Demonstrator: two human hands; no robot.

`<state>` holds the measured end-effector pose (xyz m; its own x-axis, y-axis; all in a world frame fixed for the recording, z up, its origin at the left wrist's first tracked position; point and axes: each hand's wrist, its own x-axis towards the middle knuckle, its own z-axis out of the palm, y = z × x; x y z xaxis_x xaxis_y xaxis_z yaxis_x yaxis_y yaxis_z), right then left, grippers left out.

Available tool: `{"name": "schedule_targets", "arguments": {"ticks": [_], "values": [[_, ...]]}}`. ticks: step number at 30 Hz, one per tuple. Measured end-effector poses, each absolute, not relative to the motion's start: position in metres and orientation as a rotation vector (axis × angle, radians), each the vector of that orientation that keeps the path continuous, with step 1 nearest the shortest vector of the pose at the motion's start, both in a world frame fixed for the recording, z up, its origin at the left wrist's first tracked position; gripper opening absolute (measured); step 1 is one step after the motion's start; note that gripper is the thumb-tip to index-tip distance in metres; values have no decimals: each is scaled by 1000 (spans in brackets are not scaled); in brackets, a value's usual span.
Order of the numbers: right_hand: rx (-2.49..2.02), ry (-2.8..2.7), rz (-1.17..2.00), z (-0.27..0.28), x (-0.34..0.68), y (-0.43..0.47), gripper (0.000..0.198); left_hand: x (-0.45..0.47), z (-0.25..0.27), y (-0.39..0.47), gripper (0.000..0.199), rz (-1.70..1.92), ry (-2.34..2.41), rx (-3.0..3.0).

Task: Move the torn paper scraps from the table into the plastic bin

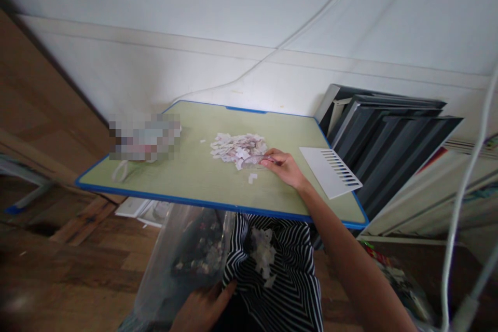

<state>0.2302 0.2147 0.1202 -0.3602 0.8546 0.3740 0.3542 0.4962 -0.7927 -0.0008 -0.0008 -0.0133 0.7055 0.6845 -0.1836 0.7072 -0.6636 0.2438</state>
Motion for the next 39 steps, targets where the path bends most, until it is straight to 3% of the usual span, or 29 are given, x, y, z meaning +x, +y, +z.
{"name": "schedule_targets", "arguments": {"ticks": [16,39], "values": [[-1032,-1908,739,119,230,217,22,-3,-23,-5,57,-13,1094,2663],[-1092,-1701,989,118,251,220,16,4,12,4,55,-320,1082,2482]]}}
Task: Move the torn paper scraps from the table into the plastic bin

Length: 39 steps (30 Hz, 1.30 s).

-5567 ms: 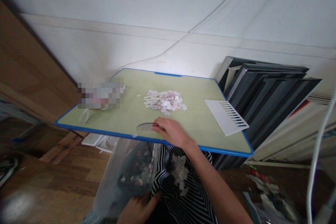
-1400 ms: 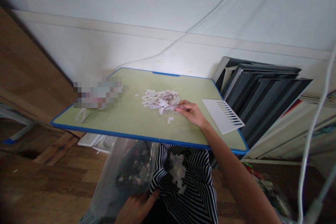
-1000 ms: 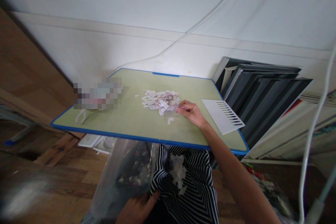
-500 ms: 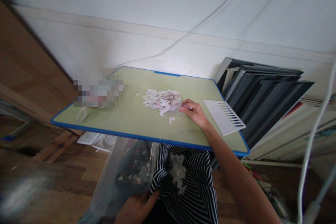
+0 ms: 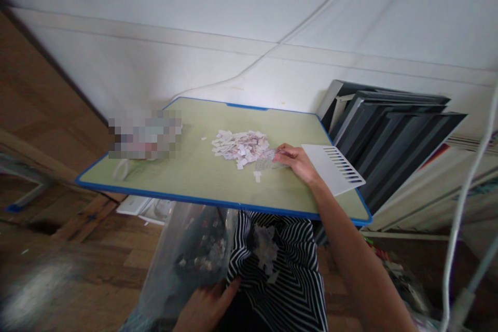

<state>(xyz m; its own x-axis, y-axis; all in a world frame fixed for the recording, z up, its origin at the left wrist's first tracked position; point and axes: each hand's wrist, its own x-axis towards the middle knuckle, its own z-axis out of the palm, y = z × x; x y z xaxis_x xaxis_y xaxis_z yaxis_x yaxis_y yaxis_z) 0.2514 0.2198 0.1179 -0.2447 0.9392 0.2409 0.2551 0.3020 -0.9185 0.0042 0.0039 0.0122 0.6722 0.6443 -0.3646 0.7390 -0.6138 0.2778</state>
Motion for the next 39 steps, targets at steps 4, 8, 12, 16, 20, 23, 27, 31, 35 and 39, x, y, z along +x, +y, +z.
{"name": "schedule_targets", "arguments": {"ticks": [4,8,12,16,20,23,27,31,35,39], "values": [[-1106,-1776,1174,125,255,215,15,4,15,5,57,-328,1084,2452],[-1065,-1864,1302,134,261,209,19,4,16,3,60,-321,1096,2442],[-1118,-1833,1284,136,265,207,17,3,16,3,57,-282,1090,2445],[-1135,-1835,1267,134,267,208,16,3,14,4,55,-329,1062,2462],[-1153,-1905,1265,136,269,208,15,4,16,6,58,-362,1059,2477],[-1156,-1952,1328,140,268,206,15,3,18,5,57,-402,1057,2477],[-1121,-2002,1404,145,265,202,17,2,18,3,58,-300,1101,2469],[-1107,-2044,1421,148,264,199,19,2,18,3,58,-292,1092,2453],[-1091,-2067,1421,148,265,199,18,3,21,4,60,-336,1095,2440],[-1044,-2082,1462,146,267,199,20,3,21,4,61,-334,1101,2443]]}}
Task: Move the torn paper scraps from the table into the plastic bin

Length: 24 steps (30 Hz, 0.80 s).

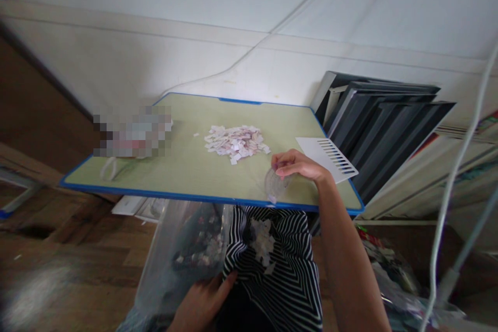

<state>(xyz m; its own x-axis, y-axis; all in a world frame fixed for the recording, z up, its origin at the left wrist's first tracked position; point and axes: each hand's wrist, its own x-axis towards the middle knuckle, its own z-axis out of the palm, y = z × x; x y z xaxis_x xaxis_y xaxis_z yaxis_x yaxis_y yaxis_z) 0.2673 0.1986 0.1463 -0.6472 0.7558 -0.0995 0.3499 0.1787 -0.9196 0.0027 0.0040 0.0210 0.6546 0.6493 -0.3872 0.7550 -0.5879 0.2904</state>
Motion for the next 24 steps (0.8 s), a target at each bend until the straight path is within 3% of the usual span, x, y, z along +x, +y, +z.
{"name": "schedule_targets", "arguments": {"ticks": [17,24], "values": [[-1041,-2018,1513,147,268,197,19,1,17,2,60,-324,1093,2428],[-1129,-1967,1397,146,264,197,20,3,22,4,66,-417,1100,2430]]}}
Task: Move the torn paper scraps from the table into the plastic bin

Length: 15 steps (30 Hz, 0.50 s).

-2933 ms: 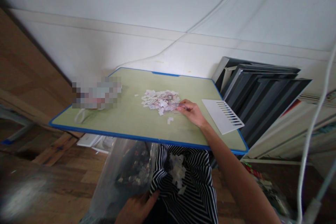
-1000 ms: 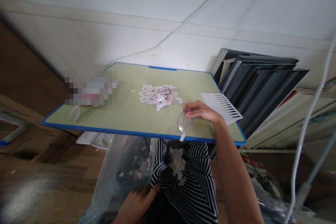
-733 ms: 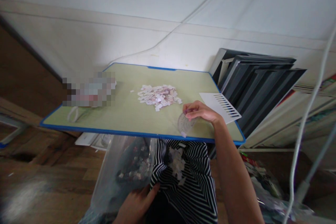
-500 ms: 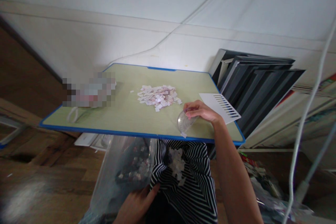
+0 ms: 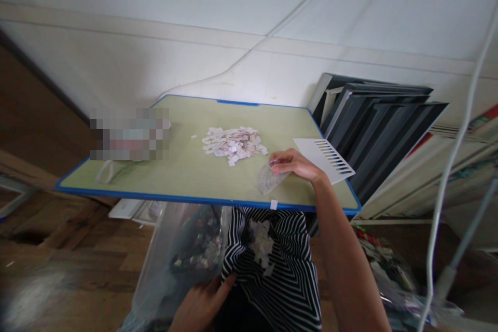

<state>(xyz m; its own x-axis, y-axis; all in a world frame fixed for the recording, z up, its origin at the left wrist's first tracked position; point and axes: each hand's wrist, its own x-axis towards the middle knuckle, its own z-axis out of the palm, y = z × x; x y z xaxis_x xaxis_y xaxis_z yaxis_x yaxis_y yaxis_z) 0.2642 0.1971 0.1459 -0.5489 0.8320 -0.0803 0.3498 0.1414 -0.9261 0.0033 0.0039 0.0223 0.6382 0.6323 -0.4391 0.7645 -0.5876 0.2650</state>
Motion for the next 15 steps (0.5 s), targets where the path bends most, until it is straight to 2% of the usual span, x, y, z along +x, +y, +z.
{"name": "schedule_targets", "arguments": {"ticks": [15], "values": [[-1040,-2077,1410,142,258,199,23,1,15,2,65,-349,1096,2438]]}}
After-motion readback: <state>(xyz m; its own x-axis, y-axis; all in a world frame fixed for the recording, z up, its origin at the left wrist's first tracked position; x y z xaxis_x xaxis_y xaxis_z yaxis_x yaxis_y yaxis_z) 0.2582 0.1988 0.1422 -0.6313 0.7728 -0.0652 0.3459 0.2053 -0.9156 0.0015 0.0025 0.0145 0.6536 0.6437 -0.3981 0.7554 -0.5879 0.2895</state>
